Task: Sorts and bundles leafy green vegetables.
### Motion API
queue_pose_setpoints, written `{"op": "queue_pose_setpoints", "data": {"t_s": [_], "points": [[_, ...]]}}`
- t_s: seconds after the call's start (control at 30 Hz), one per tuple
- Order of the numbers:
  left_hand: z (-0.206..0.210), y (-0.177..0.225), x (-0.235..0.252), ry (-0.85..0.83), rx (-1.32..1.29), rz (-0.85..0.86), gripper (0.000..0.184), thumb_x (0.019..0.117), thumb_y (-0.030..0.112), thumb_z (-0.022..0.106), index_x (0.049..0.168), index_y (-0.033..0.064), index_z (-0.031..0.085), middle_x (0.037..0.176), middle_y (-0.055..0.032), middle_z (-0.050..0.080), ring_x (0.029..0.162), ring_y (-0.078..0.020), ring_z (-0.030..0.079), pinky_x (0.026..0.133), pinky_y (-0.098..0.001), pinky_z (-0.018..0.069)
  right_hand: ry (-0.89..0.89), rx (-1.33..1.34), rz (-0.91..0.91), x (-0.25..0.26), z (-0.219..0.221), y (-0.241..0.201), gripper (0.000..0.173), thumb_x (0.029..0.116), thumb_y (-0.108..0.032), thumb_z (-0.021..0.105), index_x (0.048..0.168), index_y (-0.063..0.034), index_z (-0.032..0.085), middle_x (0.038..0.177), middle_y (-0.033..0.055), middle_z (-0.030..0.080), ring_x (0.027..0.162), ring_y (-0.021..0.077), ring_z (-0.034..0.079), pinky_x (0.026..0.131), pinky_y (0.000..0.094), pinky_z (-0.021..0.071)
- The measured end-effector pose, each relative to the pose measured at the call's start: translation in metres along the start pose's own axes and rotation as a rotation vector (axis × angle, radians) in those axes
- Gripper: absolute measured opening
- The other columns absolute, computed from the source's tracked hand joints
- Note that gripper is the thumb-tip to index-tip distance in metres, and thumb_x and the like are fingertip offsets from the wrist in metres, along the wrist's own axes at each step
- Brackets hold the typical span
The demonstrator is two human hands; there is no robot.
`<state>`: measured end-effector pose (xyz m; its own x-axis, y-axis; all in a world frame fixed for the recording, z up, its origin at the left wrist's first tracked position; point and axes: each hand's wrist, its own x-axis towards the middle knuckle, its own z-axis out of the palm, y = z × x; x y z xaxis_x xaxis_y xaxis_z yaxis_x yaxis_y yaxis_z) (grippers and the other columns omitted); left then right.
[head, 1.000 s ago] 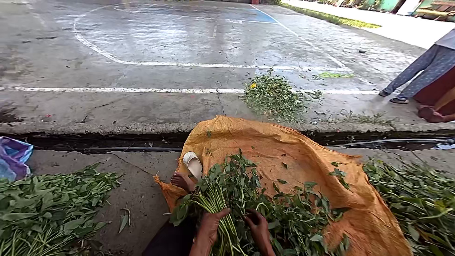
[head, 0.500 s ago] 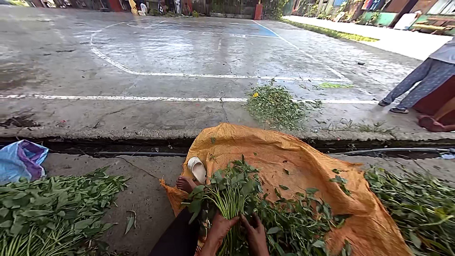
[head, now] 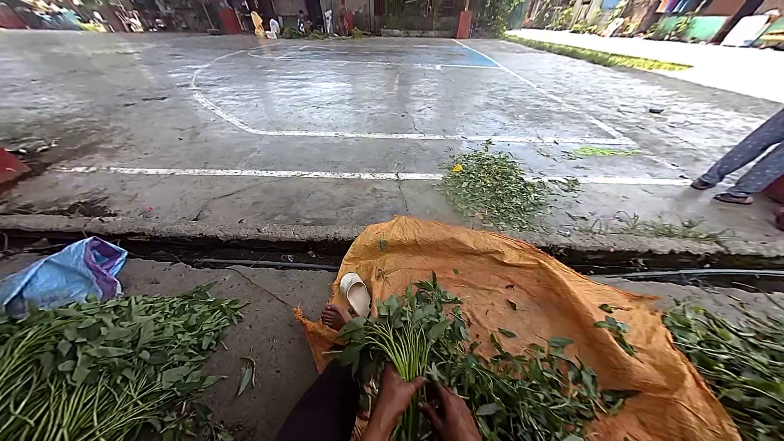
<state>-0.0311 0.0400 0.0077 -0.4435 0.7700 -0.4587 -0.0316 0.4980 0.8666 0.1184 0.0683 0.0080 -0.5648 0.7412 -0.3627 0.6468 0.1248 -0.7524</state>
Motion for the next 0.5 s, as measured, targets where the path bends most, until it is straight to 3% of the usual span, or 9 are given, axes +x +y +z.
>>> {"op": "queue_pose_setpoints", "data": {"t_s": [0.07,0.13,0.2,0.3,0.37,0.47,0.5], "points": [[-0.002,-0.002,0.000,0.005,-0.046,-0.022,0.074,0.0786,0.004,0.085,0.138,-0.0117,0.044,0.128,-0.0268,0.060,0.118,-0.0281,0.062,0.103,-0.0388,0.0496,-0.023,-0.056,0.006,-0.003,0.003,-0.002,0.039,0.1048,-0.026,0.057,0.125,0.0050,0.068,0.119,0.0265,0.069,0.114,0.0420,0.066,0.103,0.0584,0.0478],[-0.005,0.001,-0.001,0.010,-0.141,-0.041,0.079,0.0786,-0.001,0.084,0.143,-0.0099,0.039,0.132,-0.0265,0.058,0.121,-0.0277,0.060,0.104,-0.0387,0.0497,0.014,0.026,-0.014,-0.008,0.007,0.001,0.037,0.1076,-0.022,0.050,0.116,0.0067,0.071,0.106,0.0254,0.073,0.104,0.0396,0.070,0.098,0.0570,0.0501],[-0.007,0.006,-0.005,-0.037,-0.238,-0.064,0.077,0.0795,-0.004,0.082,0.143,-0.0074,0.039,0.130,-0.0229,0.059,0.116,-0.0231,0.062,0.099,-0.0356,0.0525,0.078,0.211,-0.017,-0.008,0.015,0.006,0.039,0.1091,-0.019,0.043,0.105,0.0072,0.071,0.087,0.0180,0.072,0.084,0.0287,0.070,0.086,0.0490,0.0553],[-0.008,0.009,-0.011,-0.147,-0.277,-0.116,0.076,0.0796,-0.007,0.080,0.143,-0.0057,0.038,0.124,-0.0197,0.062,0.108,-0.0193,0.065,0.094,-0.0336,0.0555,0.135,0.486,0.027,-0.004,0.020,0.005,0.043,0.1102,-0.021,0.036,0.088,0.0006,0.066,0.066,-0.0003,0.056,0.060,0.0082,0.054,0.063,0.0302,0.0497],[-0.003,0.009,-0.013,-0.113,-0.356,-0.144,0.076,0.0785,-0.011,0.079,0.142,-0.0050,0.037,0.121,-0.0198,0.063,0.104,-0.0198,0.067,0.090,-0.0337,0.0569,0.180,0.616,0.018,-0.007,0.024,0.004,0.043,0.1099,-0.021,0.033,0.079,-0.0055,0.059,0.061,-0.0073,0.047,0.055,0.0021,0.046,0.058,0.0233,0.0435],[0.003,0.010,-0.015,-0.039,-0.473,-0.168,0.074,0.0798,-0.015,0.075,0.143,-0.0033,0.037,0.117,-0.0194,0.064,0.099,-0.0208,0.068,0.084,-0.0343,0.0586,0.288,0.754,0.000,-0.015,0.032,0.006,0.044,0.1093,-0.019,0.028,0.073,-0.0105,0.052,0.060,-0.0099,0.044,0.054,-0.0007,0.043,0.056,0.0189,0.0410],[0.003,0.010,-0.013,0.007,-0.507,-0.168,0.066,0.0806,-0.016,0.073,0.137,-0.0041,0.042,0.110,-0.0185,0.066,0.092,-0.0201,0.069,0.079,-0.0336,0.0597,0.305,0.771,-0.006,-0.017,0.035,0.008,0.044,0.1086,-0.019,0.027,0.072,-0.0122,0.050,0.059,-0.0107,0.044,0.053,-0.0018,0.043,0.056,0.0178,0.0407]]}}
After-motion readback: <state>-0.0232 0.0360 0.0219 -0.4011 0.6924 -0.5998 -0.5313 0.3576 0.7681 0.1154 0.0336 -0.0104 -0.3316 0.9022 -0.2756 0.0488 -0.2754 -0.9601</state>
